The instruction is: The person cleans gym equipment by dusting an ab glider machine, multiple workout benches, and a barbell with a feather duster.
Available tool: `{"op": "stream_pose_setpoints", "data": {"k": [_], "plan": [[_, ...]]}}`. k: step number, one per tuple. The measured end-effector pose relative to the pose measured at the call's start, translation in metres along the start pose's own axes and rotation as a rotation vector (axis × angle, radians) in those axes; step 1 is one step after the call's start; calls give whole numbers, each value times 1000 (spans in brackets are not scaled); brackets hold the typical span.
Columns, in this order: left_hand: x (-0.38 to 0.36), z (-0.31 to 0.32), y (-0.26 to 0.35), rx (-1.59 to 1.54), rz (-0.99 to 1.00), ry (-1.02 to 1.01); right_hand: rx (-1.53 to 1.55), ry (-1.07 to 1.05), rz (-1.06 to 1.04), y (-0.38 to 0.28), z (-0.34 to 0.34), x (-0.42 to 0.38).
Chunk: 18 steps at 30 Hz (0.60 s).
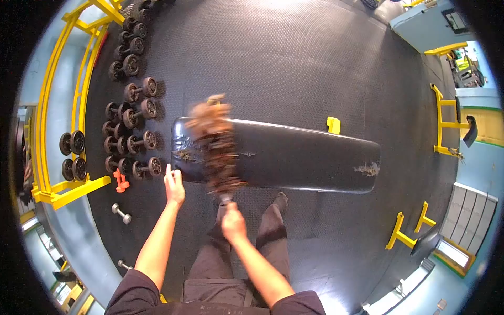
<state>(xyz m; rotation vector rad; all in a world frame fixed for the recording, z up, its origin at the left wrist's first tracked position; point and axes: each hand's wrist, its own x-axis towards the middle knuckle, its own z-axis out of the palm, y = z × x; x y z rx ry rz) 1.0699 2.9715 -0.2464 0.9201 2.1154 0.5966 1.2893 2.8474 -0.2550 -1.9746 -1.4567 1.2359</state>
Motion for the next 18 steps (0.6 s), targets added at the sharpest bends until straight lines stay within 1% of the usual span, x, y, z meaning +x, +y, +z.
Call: {"op": "stream_pose_setpoints", "data": {"k": [1, 2, 3, 4, 5, 7, 8, 9, 10, 11, 12, 13, 14, 15, 16, 17, 18], "plan": [[15, 6, -37, -88, 118, 93, 53, -85, -5, -28, 17, -12], [13, -1, -31, -83, 124, 86, 76, -265, -63, -45, 26, -16], [9, -11, -21, -359, -84, 144, -1, -350, -68, -56, 35, -23], [6, -21, -11, -633, -295, 203, -51, -345, -77, -60, 37, -22], [22, -24, -62, -730, -329, 171, -102, -341, -87, -64, 34, -19], [1, -47, -20, -639, -387, -46, -205, -288, -107, -53, 6, -2], [1, -45, -19, -569, -363, -70, -260, -195, -75, -44, -14, 7], [2, -41, -22, -499, -341, -94, -309, -186, -18, -34, -40, 18], [4, -36, -25, -487, -301, -125, -355, -109, 10, -12, -62, 24], [5, -30, -25, -494, -270, -161, -376, -2, 42, 27, -75, 26], [9, -23, -33, -458, -240, -156, -363, 151, 95, 58, -91, 26], [12, -17, -41, -423, -211, -149, -372, 296, 117, 72, -116, 26], [13, -15, -43, -424, -212, -151, -253, 440, 220, 96, -134, 29], [12, -14, -44, -421, -201, -148, -164, 628, 328, 89, -154, 32], [12, -14, -44, -418, -189, -142, -269, 798, 246, 140, -163, 33], [12, -15, -45, -414, -176, -135, -170, 823, 386, 133, -182, 36], [12, -17, -45, -439, -209, -142, -244, 891, 431, 157, -190, 39]]}}
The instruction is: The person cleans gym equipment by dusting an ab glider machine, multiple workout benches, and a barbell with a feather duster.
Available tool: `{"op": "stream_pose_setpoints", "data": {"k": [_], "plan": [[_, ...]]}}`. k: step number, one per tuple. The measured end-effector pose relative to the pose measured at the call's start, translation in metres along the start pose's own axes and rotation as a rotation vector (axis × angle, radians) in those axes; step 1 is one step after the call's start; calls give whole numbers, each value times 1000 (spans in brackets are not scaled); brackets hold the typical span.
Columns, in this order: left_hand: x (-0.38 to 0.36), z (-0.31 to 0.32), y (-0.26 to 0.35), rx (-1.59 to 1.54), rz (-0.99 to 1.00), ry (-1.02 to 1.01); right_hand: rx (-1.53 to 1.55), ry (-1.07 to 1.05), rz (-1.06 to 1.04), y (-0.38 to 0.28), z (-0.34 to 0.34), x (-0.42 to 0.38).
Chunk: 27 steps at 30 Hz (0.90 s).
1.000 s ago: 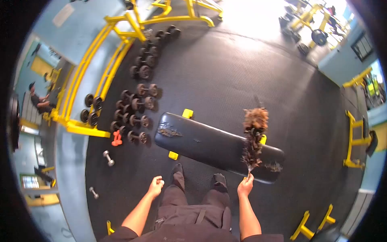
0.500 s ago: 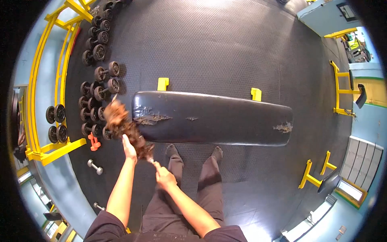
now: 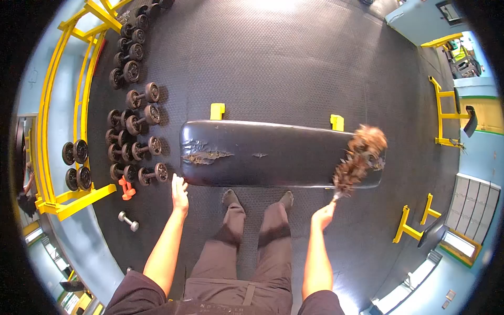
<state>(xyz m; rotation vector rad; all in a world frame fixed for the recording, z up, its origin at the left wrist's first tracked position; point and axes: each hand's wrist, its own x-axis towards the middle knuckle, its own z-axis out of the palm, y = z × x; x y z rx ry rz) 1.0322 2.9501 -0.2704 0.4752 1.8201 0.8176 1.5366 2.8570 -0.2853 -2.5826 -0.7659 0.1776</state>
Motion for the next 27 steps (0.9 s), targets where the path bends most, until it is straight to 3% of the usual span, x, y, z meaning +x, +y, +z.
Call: {"op": "stream_pose_setpoints", "data": {"k": [3, 5, 7, 8, 11, 13, 14, 15, 17, 18, 21, 24, 27], "plan": [[-9, -6, 13, -89, -107, -42, 1, -28, 23, -22, 9, 0], [-10, -11, 17, -138, -161, -51, 113, -99, -243, -62, 26, -37], [-12, -13, 17, -174, -185, -46, 112, -479, -128, -134, 20, -97], [-12, -15, 13, -176, -160, -30, 118, -544, -373, -141, 33, -128], [-18, -14, 20, -138, -114, 141, 58, -864, -583, -216, 20, -203], [-17, -19, 16, -200, -95, 191, -175, -1107, -757, -242, 10, -222], [-7, -25, -2, -218, 13, 294, -202, -1110, -901, -235, 16, -229], [-3, -30, -10, -236, 121, 397, -207, -1109, -908, -233, 18, -226], [-1, -42, -25, -299, 116, 477, -178, -1117, -1277, -230, 19, -210], [-9, -39, -15, -257, 161, 479, -160, -1064, -1299, -233, 17, -200], [-38, -30, 12, 56, 313, 458, -211, -1000, -1133, -222, 21, -169], [-47, -17, 21, 1, 380, 420, -106, -936, -1019, -203, 26, -132], [-57, -8, 24, -35, 411, 362, 52, -828, -530, -189, 20, -109]]}}
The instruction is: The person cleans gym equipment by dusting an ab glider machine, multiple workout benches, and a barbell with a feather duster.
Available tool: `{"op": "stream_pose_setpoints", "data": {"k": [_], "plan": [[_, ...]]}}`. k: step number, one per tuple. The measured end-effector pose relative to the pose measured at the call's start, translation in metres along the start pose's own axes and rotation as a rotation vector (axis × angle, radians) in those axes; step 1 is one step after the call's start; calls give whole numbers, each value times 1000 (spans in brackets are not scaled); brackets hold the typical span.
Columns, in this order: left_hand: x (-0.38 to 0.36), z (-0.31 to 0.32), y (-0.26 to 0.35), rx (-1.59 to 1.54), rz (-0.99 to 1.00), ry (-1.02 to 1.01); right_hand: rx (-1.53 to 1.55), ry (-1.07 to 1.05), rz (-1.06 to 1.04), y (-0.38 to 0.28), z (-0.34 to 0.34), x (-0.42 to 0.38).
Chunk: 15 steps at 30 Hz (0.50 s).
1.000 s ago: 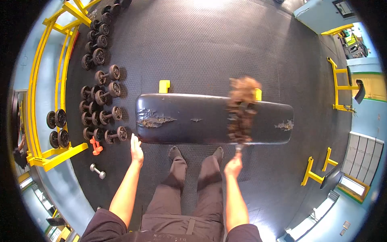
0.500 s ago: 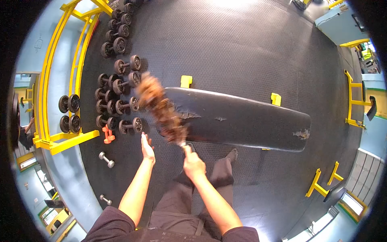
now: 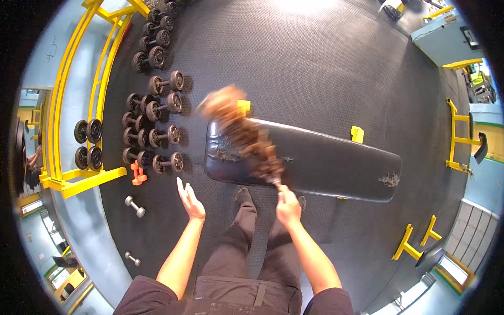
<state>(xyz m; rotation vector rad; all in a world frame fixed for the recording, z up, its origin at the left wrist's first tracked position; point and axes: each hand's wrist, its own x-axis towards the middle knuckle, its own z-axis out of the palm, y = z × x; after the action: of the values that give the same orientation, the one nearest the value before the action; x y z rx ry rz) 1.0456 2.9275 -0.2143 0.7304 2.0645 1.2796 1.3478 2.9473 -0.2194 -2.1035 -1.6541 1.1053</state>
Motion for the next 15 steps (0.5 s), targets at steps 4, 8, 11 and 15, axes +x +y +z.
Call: {"op": "stream_pose_setpoints", "data": {"k": [4, 8, 11, 15], "plan": [[-11, 18, 1, 38, -14, -154, 255, 384, 306, 34, 8, -4], [-24, 53, -7, 169, 166, -258, 365, 63, 128, 15, 33, -47], [-33, 83, 7, 334, 292, -288, 264, -166, 24, 18, 43, -68], [-52, 118, 26, 362, 316, -399, 193, -160, 148, 65, -2, -71]]}}
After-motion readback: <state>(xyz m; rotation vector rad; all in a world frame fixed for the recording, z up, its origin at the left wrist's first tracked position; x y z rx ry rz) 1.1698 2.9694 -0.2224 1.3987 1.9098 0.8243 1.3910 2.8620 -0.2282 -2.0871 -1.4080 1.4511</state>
